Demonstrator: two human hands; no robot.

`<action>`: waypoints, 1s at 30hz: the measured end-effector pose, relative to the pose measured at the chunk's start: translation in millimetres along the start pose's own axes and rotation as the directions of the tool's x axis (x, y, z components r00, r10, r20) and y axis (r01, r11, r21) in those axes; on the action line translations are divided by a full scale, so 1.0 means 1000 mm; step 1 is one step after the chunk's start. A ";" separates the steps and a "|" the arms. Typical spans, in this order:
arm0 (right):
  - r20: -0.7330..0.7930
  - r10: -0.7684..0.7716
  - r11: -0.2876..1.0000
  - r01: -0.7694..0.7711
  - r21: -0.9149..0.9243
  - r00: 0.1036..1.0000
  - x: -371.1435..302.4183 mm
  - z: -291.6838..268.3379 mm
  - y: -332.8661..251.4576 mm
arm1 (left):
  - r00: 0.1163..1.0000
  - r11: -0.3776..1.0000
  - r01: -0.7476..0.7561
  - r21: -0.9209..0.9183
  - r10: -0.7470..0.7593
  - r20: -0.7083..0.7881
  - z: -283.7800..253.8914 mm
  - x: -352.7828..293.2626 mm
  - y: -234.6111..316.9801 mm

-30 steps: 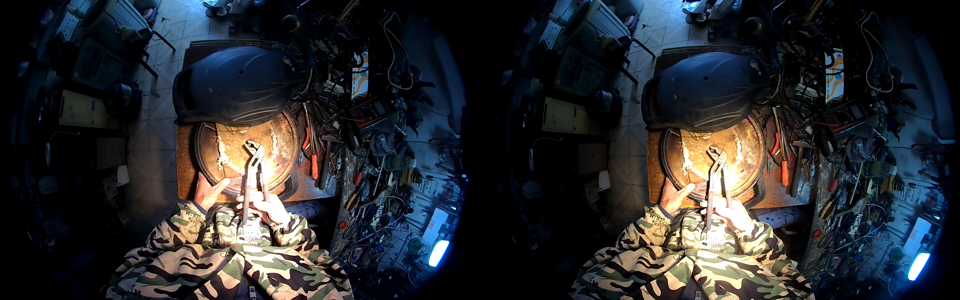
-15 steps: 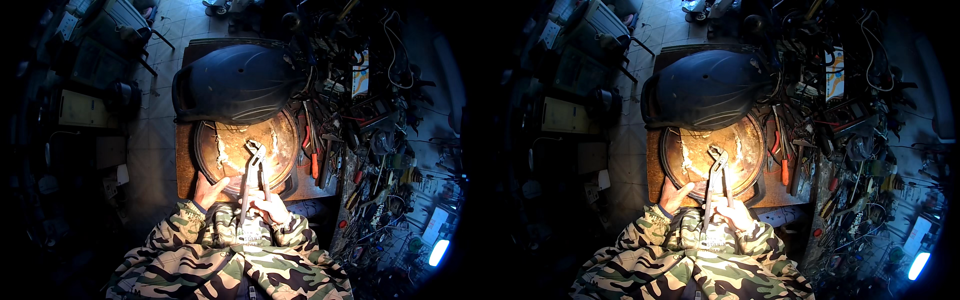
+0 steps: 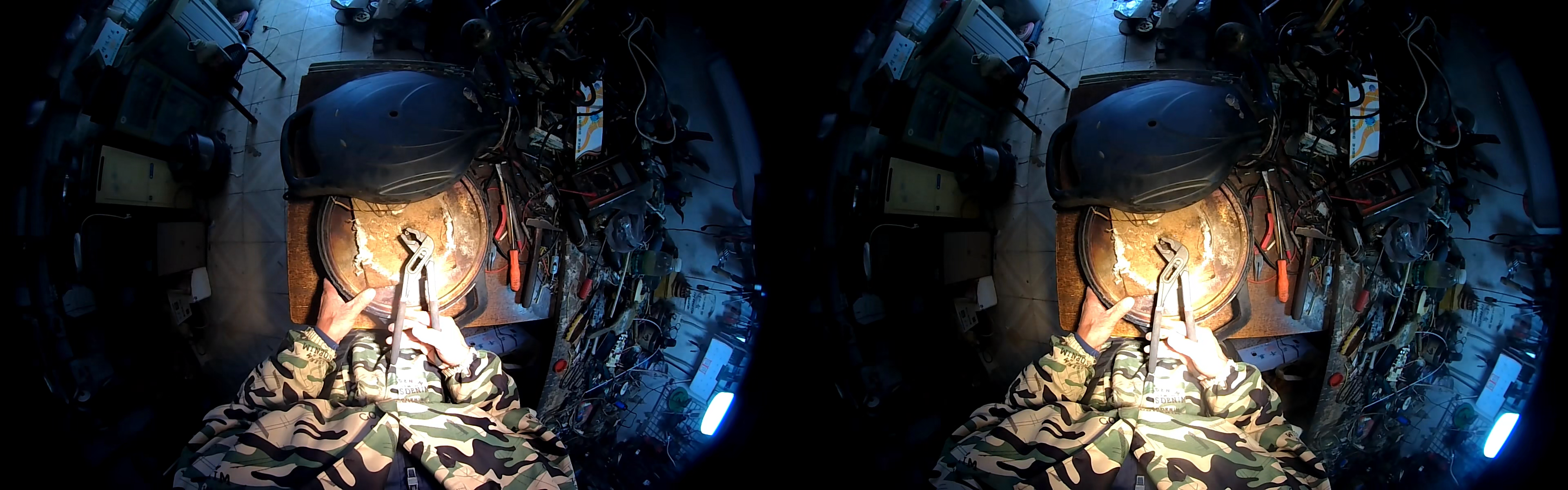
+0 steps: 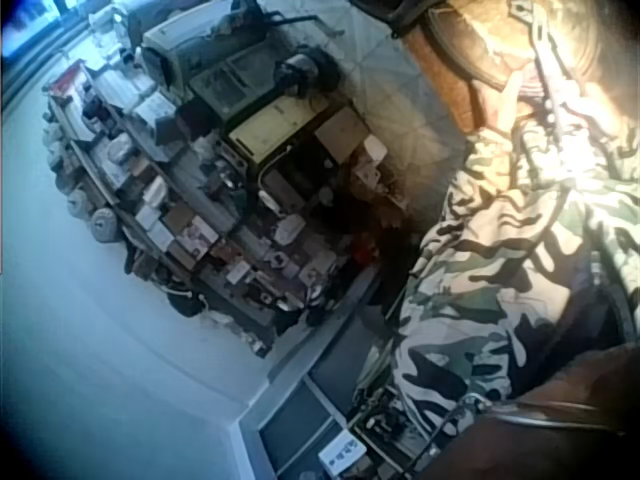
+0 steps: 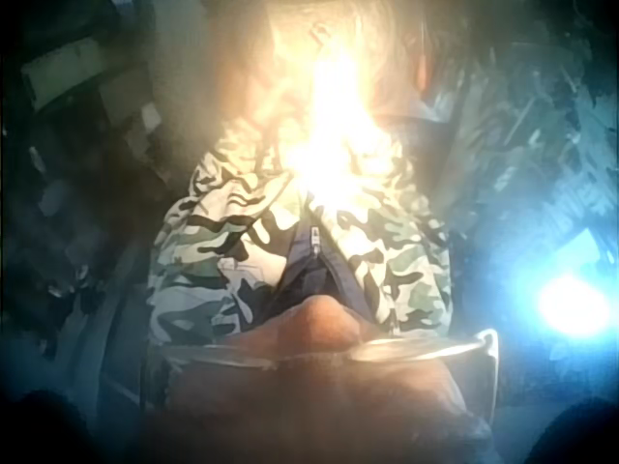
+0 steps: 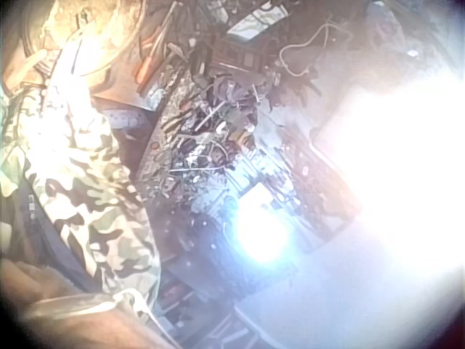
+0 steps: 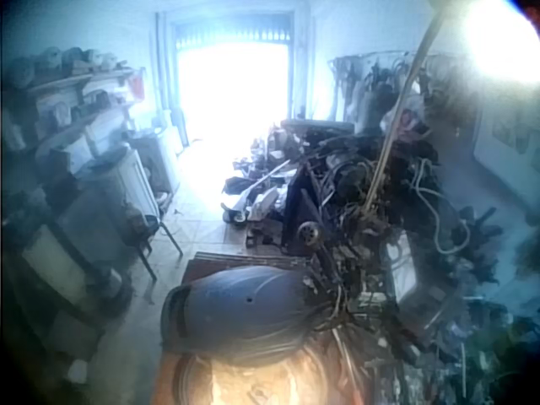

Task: The person pours a liquid from a plastic bottle into a small red cap. They then place the cap on a circular metal object and use pliers to press down on the cap, seemingly to secure it or apply pressure.

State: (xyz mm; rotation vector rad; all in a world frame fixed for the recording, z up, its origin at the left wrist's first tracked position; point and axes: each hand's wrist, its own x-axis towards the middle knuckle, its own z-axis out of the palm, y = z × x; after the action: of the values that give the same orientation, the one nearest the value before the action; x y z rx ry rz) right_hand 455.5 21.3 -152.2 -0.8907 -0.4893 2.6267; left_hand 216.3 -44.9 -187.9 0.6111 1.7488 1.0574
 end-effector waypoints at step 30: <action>0.292 0.076 0.838 -0.220 0.499 0.953 0.010 0.019 0.027 | 0.998 0.994 -0.047 -0.099 0.052 0.045 0.001 0.003 -0.009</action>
State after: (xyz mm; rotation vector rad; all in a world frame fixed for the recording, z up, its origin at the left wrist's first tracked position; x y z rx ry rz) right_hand 430.5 -2.2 -154.2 -0.4160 0.2655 2.8078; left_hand 216.0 -46.6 -197.2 0.6162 1.6381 1.1464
